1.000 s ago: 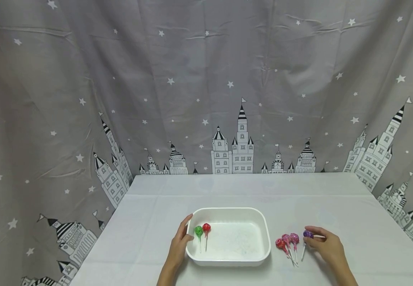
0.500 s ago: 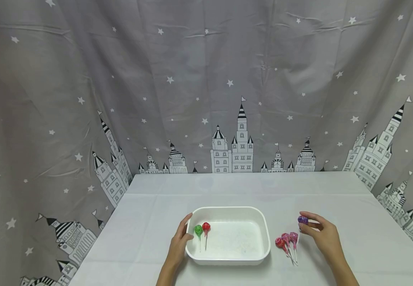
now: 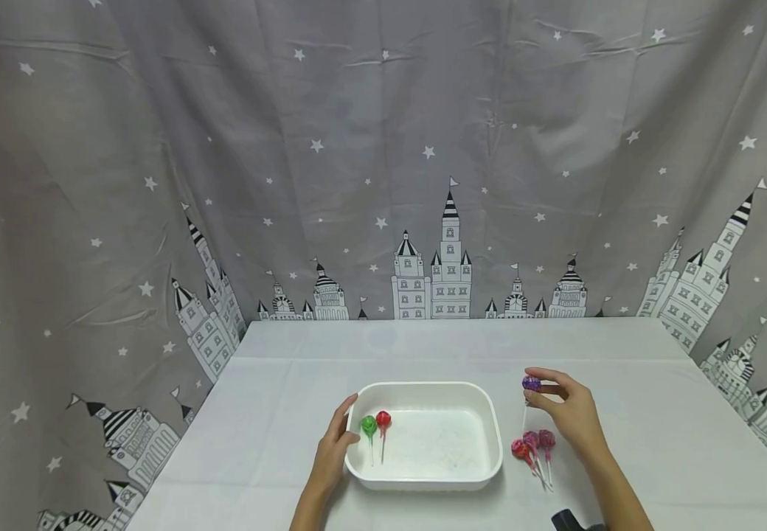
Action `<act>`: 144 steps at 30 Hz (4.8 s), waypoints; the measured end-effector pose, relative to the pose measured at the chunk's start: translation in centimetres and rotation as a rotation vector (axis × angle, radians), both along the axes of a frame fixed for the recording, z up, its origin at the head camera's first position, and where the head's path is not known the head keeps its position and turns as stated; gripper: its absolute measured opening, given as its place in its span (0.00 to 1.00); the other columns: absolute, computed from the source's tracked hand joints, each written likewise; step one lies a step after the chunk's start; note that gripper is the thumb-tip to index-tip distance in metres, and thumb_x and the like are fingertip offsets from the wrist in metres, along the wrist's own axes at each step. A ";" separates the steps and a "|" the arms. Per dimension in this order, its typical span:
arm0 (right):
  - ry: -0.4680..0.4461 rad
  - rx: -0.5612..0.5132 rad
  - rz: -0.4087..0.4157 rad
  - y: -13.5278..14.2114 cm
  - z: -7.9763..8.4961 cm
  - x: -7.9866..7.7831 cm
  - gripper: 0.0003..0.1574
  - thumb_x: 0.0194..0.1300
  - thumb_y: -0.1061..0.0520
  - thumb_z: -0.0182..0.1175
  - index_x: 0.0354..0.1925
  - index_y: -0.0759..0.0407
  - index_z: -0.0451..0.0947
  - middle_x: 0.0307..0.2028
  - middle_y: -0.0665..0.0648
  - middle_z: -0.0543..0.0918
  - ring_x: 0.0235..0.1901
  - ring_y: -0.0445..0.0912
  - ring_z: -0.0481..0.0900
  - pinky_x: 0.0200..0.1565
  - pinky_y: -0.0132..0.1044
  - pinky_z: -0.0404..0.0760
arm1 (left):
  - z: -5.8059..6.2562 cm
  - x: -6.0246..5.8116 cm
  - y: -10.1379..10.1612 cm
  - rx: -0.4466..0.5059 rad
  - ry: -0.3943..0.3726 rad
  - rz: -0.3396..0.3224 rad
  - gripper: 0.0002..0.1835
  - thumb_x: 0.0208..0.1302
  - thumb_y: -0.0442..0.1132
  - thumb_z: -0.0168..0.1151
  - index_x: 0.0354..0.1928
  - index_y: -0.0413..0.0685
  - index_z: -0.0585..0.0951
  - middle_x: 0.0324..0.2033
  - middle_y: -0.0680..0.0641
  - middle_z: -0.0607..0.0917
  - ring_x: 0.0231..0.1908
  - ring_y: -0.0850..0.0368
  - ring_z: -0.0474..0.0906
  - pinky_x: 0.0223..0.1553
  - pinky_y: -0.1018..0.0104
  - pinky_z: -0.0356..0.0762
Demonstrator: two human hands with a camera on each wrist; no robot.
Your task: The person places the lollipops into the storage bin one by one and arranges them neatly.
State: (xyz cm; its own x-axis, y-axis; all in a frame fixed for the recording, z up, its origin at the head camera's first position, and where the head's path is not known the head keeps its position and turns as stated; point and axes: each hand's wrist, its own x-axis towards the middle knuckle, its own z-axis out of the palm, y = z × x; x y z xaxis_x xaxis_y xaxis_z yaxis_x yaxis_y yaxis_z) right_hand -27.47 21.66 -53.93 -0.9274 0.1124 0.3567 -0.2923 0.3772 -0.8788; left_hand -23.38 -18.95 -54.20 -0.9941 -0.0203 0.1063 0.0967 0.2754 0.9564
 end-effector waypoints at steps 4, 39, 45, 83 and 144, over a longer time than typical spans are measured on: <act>0.000 0.016 0.016 -2.0 1.8 0.1 0.24 0.55 0.48 0.65 0.51 0.48 0.78 0.47 0.51 0.79 0.42 0.42 0.78 0.35 0.32 0.81 | 0.0 -0.1 0.0 0.009 -0.003 -0.001 0.34 0.54 0.34 0.48 0.65 0.66 0.64 0.62 0.38 0.67 0.62 0.38 0.61 0.57 0.38 0.59; -0.370 -0.351 0.465 -17.7 8.6 -0.1 0.25 0.51 0.71 0.64 0.50 0.71 0.74 0.43 0.63 0.76 0.36 0.47 0.80 0.40 0.41 0.81 | 0.0 0.0 0.0 0.010 0.003 0.002 0.35 0.54 0.33 0.49 0.66 0.65 0.64 0.62 0.36 0.67 0.62 0.37 0.61 0.57 0.38 0.59; -0.417 -0.373 0.498 -19.5 6.7 -0.1 0.26 0.50 0.74 0.62 0.50 0.74 0.72 0.41 0.62 0.76 0.35 0.46 0.80 0.39 0.41 0.81 | 1.6 0.8 0.3 0.010 0.019 -0.024 0.34 0.55 0.30 0.48 0.67 0.55 0.63 0.62 0.32 0.65 0.61 0.35 0.60 0.57 0.38 0.58; -0.353 0.073 0.416 -21.3 2.7 0.2 0.23 0.38 0.72 0.69 0.38 0.64 0.79 0.32 0.55 0.79 0.30 0.43 0.76 0.32 0.32 0.78 | 3.9 1.9 0.8 -0.001 0.016 -0.026 0.33 0.55 0.29 0.47 0.67 0.50 0.62 0.59 0.30 0.68 0.59 0.34 0.64 0.56 0.39 0.60; -0.461 0.142 0.410 -19.4 4.7 1.3 0.41 0.37 0.66 0.73 0.52 0.65 0.68 0.31 0.58 0.77 0.27 0.44 0.74 0.32 0.36 0.74 | 4.0 2.1 0.8 -0.002 0.024 -0.024 0.34 0.55 0.30 0.48 0.67 0.49 0.62 0.59 0.30 0.67 0.60 0.33 0.62 0.55 0.39 0.61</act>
State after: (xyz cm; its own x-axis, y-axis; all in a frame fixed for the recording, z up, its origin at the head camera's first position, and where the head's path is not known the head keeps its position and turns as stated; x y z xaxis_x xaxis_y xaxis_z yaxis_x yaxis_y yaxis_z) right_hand -26.19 2.23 -49.20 -0.9470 -0.3037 -0.1046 -0.0410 0.4372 -0.8984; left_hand -21.32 -18.11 -50.22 -0.9914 0.0037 0.1305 0.1265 0.2750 0.9531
